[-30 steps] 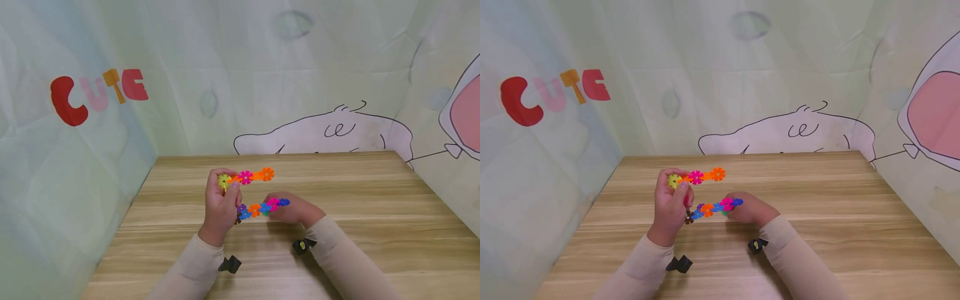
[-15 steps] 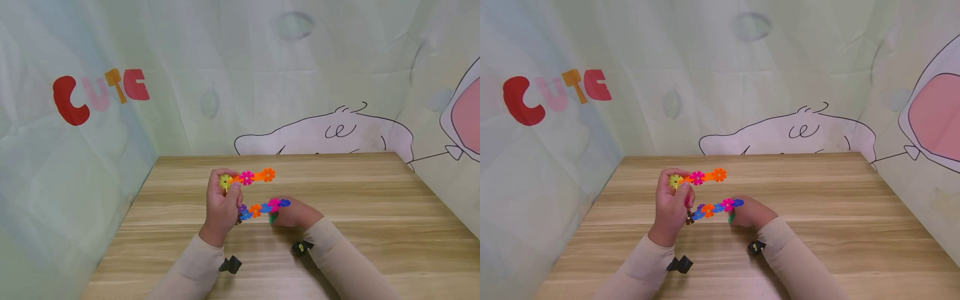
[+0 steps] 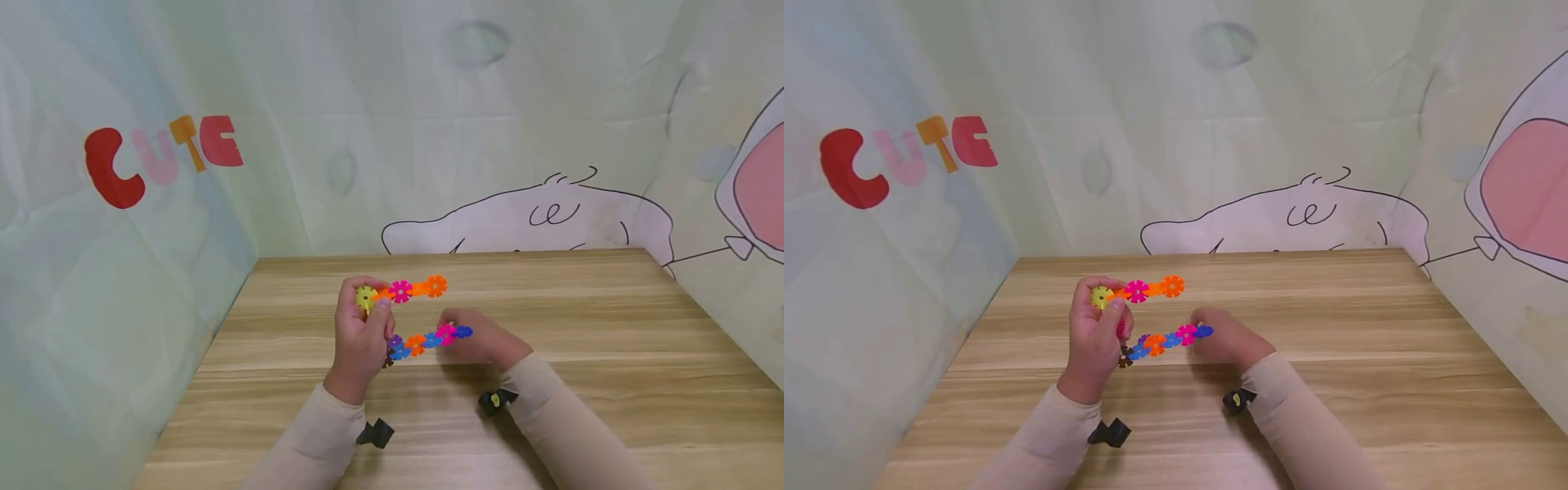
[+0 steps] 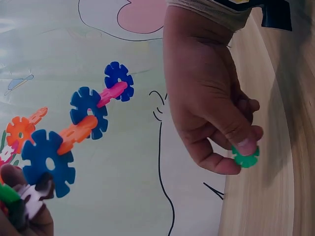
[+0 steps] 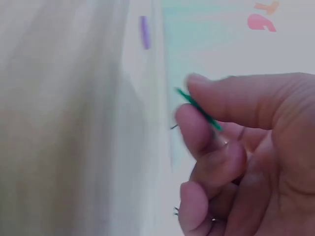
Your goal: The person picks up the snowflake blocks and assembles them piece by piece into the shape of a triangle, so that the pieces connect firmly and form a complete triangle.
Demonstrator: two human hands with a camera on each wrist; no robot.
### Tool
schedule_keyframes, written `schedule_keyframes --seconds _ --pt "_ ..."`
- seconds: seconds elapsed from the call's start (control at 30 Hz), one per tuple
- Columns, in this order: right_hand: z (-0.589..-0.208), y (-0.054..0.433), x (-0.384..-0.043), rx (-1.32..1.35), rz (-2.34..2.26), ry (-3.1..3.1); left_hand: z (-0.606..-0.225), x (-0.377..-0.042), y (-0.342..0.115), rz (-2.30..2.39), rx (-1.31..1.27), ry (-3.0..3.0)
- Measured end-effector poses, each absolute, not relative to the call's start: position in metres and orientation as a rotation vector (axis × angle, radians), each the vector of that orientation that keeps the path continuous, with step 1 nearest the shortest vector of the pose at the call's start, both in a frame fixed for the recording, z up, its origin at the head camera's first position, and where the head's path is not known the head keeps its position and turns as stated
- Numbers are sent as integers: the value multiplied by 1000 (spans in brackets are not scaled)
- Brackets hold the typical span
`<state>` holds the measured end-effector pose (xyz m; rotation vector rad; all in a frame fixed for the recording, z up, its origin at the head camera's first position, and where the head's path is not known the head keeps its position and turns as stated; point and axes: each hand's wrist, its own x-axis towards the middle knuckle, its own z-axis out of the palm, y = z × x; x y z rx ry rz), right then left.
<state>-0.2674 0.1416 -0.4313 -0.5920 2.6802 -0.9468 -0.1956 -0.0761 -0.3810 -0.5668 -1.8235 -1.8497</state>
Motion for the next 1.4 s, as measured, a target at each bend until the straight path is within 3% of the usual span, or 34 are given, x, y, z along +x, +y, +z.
schedule_keyframes --seconds 0.33,0.7,1.4 --pt "-400 157 -273 -555 -1325 2632 -381 -196 -76 -1864 -565 -1816" --pt "-358 172 -250 -688 -1768 2414 -381 -196 -76 -1871 -572 -1814" --pt "-347 173 -236 -800 -1796 2306 -382 -195 -74 -1878 -611 -1824"
